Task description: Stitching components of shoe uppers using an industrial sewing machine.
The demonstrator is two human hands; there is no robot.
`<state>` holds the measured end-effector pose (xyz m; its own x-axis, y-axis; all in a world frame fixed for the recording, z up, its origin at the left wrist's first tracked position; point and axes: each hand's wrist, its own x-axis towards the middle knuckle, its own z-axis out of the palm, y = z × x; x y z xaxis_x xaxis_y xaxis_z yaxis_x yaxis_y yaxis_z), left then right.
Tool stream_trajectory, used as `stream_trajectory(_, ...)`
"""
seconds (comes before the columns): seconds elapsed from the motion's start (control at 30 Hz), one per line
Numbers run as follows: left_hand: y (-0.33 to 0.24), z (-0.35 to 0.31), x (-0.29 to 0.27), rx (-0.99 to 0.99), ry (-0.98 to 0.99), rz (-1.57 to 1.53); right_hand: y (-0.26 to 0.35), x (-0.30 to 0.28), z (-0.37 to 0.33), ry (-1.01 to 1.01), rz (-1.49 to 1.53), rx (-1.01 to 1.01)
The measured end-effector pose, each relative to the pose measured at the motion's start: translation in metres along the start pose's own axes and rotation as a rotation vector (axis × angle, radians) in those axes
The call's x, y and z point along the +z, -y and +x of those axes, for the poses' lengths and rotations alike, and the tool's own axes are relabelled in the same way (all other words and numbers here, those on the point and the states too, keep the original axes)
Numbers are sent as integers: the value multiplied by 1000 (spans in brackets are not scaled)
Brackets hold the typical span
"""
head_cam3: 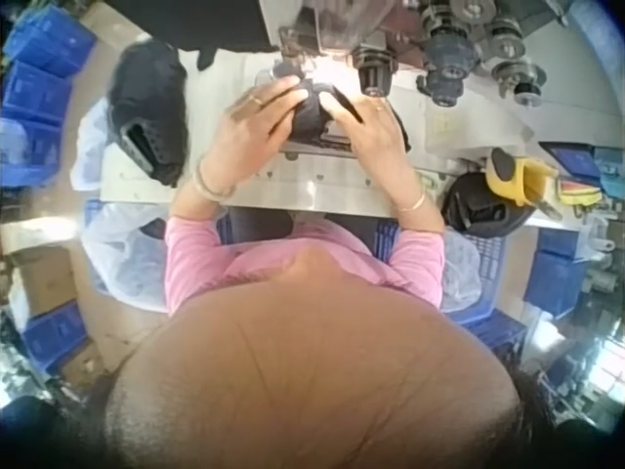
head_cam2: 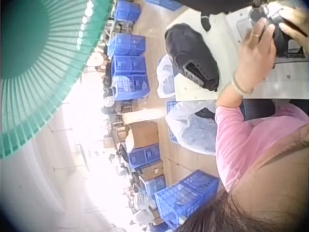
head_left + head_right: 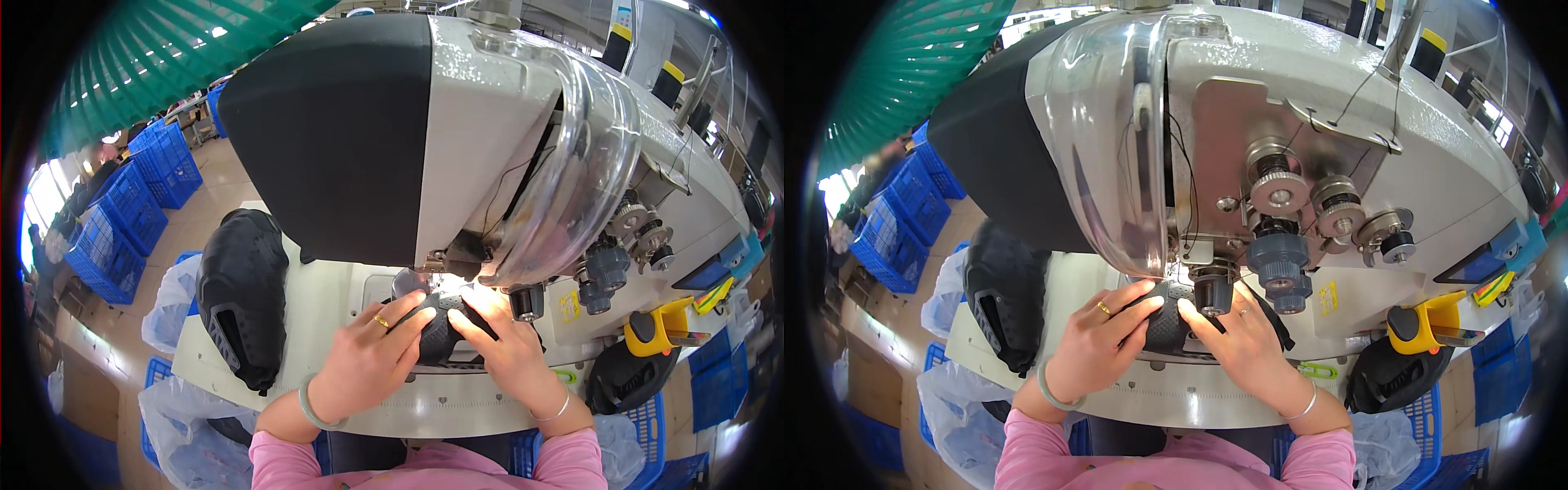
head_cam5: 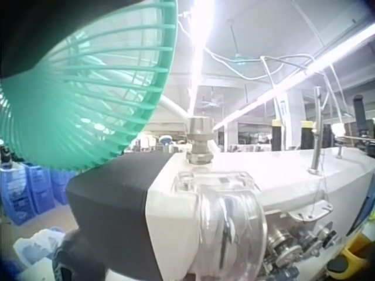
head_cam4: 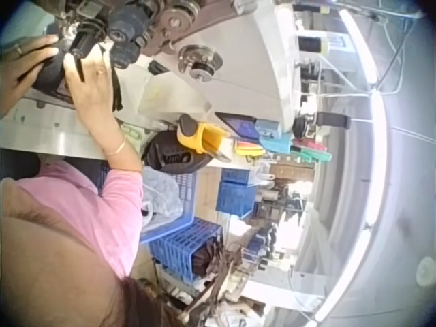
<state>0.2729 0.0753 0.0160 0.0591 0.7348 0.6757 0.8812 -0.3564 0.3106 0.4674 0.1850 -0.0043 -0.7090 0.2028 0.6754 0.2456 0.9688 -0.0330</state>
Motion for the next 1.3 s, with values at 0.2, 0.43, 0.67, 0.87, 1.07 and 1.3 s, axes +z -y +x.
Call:
stream_trajectory(0.2,-1,8,-2,3,17,-8,2,2,-1,14,2,82)
stream_trajectory(0.43,1,12,-1,-18,24,-43,-3,3,-3,55,45,127)
stream_trajectory(0.67,1,9,7,8,4,34,-14,6,-2,-20,93,67)
stream_trajectory(0.87,0,1,13,61,-25,152,-24,11,-1,-58,136,-15)
stream_trajectory(1.07,7,6,14,29,-91,48,-23,5,-3,-12,-13,-81)
stream_trajectory(1.3,13,8,7,36,-77,-51,-20,2,5,-66,-49,-126)
